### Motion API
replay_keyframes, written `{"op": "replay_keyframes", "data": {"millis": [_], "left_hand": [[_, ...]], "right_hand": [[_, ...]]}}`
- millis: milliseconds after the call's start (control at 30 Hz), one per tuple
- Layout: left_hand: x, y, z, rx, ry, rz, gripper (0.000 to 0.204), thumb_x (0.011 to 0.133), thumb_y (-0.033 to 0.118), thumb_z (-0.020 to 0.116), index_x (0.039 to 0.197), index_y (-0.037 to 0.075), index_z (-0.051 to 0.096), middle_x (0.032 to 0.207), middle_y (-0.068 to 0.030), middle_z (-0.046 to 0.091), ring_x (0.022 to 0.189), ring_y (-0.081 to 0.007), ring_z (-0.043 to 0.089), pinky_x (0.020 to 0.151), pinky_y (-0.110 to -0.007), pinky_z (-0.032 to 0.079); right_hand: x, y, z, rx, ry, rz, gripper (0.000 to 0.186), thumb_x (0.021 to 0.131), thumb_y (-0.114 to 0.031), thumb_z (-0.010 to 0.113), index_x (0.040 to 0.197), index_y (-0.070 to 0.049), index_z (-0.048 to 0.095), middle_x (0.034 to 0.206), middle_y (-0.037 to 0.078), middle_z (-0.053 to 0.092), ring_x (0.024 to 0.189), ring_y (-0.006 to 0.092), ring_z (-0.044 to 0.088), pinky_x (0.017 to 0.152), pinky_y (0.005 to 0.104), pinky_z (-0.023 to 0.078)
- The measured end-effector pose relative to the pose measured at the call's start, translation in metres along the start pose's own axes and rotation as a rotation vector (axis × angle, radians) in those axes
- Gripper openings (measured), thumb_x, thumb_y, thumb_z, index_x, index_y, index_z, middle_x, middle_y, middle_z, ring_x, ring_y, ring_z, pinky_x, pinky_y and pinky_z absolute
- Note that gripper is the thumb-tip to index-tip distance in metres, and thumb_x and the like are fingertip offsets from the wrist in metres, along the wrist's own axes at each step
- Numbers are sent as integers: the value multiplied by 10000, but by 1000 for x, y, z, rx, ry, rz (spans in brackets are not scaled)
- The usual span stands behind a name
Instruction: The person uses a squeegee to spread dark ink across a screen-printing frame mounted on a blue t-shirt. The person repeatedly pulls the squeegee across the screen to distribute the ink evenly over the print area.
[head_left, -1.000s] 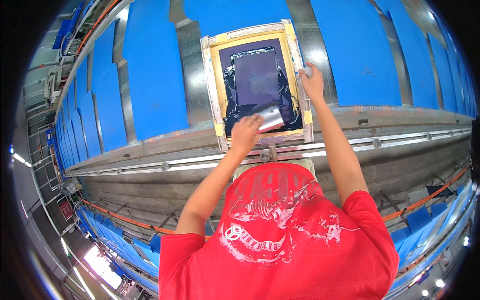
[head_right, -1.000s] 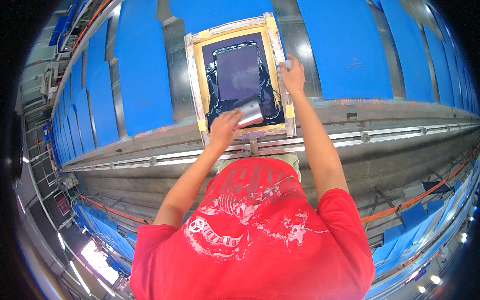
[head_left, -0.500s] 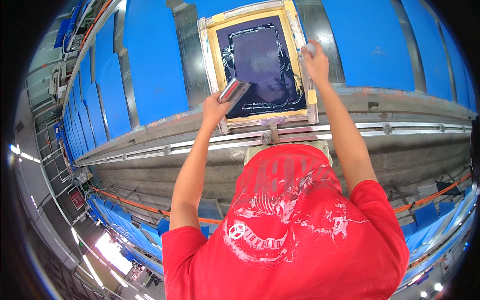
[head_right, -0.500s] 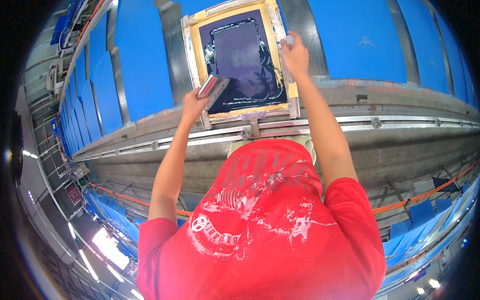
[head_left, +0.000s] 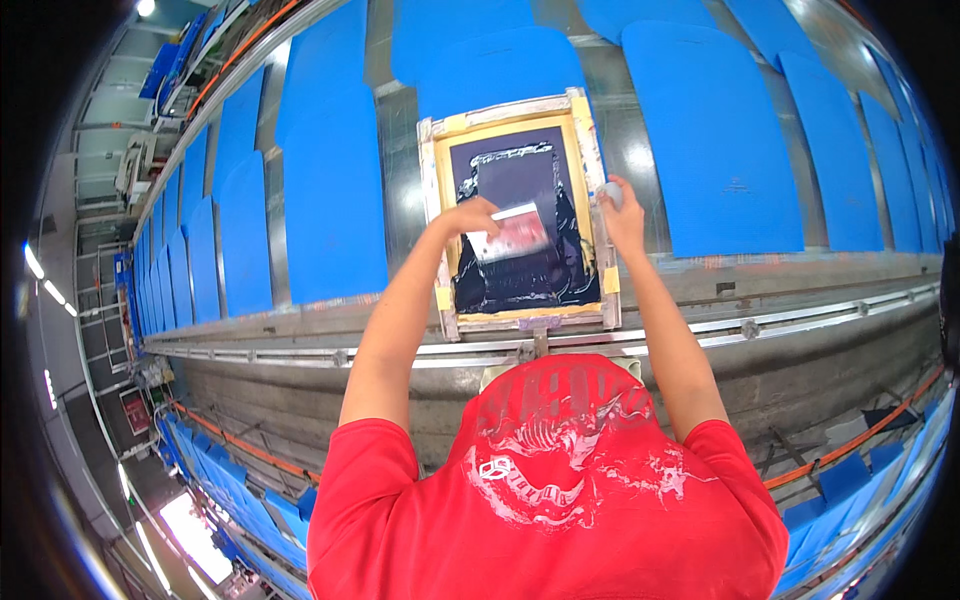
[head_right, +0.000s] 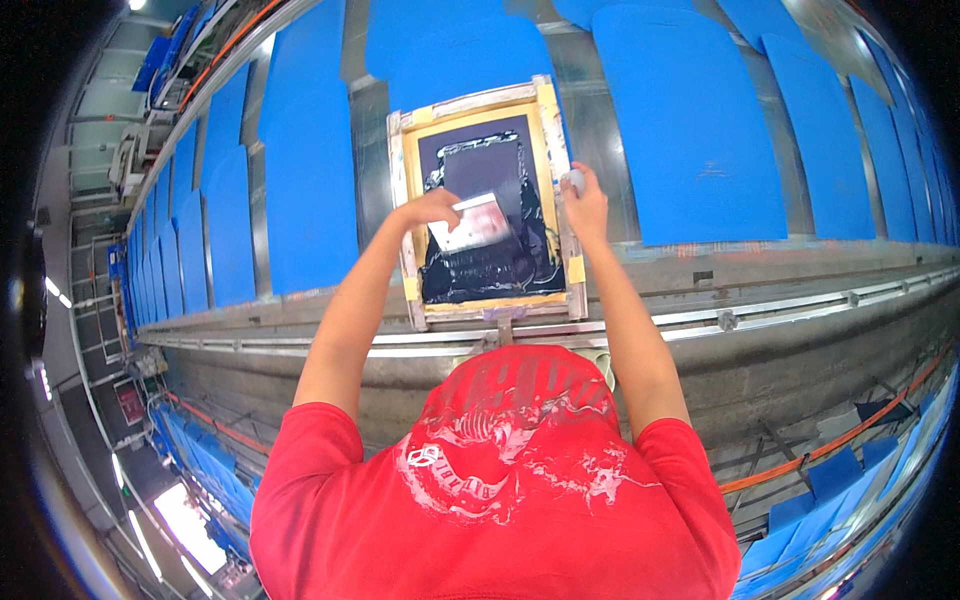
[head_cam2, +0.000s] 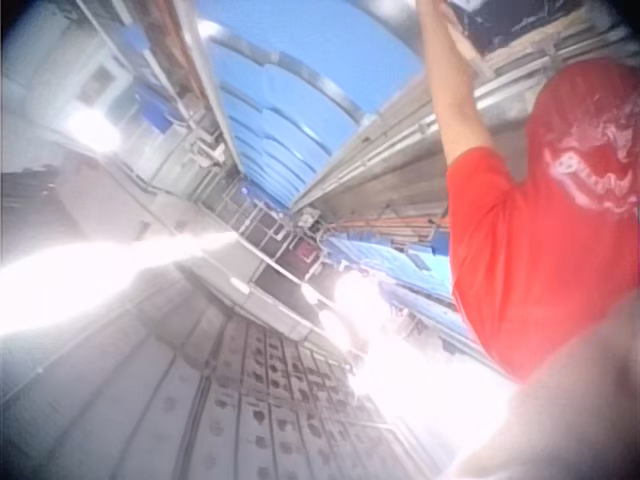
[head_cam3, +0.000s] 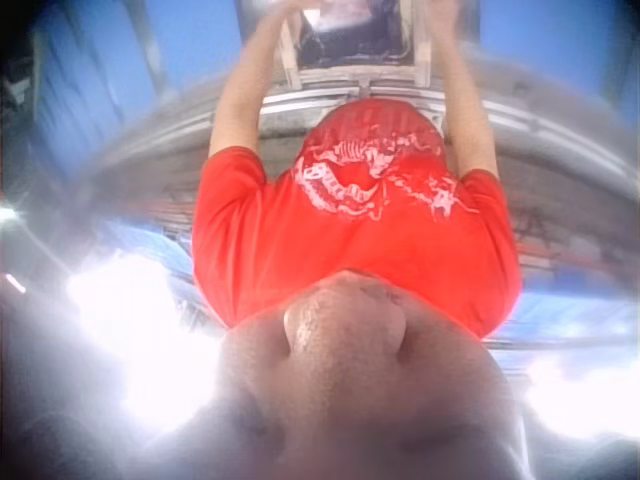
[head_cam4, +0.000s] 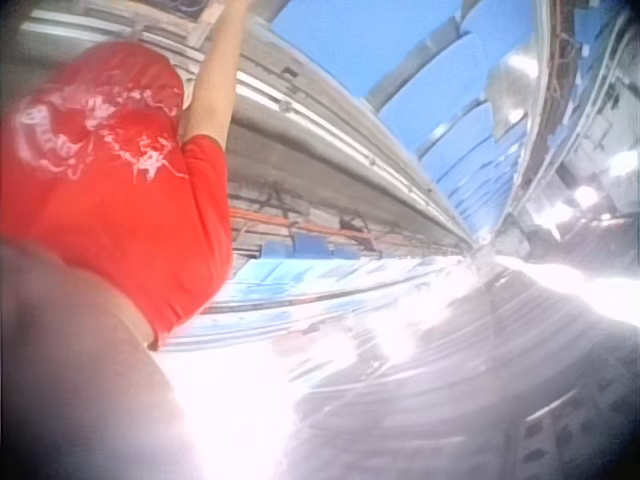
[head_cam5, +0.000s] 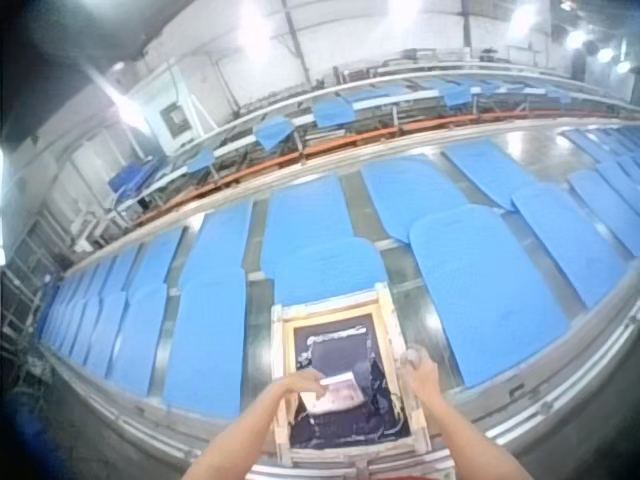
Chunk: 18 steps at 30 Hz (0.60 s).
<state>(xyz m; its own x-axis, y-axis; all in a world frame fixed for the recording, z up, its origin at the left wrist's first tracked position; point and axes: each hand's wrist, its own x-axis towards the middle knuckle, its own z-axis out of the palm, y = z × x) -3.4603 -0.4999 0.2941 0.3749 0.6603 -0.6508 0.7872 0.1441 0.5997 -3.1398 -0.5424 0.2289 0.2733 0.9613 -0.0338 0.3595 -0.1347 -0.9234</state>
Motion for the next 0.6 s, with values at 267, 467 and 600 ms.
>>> {"op": "replay_keyframes", "data": {"millis": [267, 467, 600], "left_hand": [[16, 30, -14, 214, 819, 113, 355, 745, 87, 682, 1089, 127, 760, 966, -140, 757, 922, -341, 708, 849, -442, 561], [-28, 12, 85, 306, 996, 453, 460, 742, -24, 669, 1181, 102, 720, 1229, -105, 710, 1119, -328, 643, 921, -427, 527], [-87, -7, 154, 307, 934, 474, 505, 714, -23, 689, 1200, 115, 705, 1298, -76, 679, 1197, -308, 609, 915, -434, 502]], "right_hand": [[17, -21, -5, -13, -28, -84, 332, 913, -258, 704, 1209, -113, 664, 977, 242, 730, 969, 421, 709, 852, 460, 530], [27, -25, -2, -14, 20, -92, 252, 959, -268, 661, 1150, -107, 693, 903, 231, 715, 877, 386, 699, 802, 460, 512], [24, -34, -3, -53, 0, -72, 230, 1035, -276, 569, 1122, -113, 706, 765, 164, 649, 696, 271, 594, 698, 431, 469]]}}
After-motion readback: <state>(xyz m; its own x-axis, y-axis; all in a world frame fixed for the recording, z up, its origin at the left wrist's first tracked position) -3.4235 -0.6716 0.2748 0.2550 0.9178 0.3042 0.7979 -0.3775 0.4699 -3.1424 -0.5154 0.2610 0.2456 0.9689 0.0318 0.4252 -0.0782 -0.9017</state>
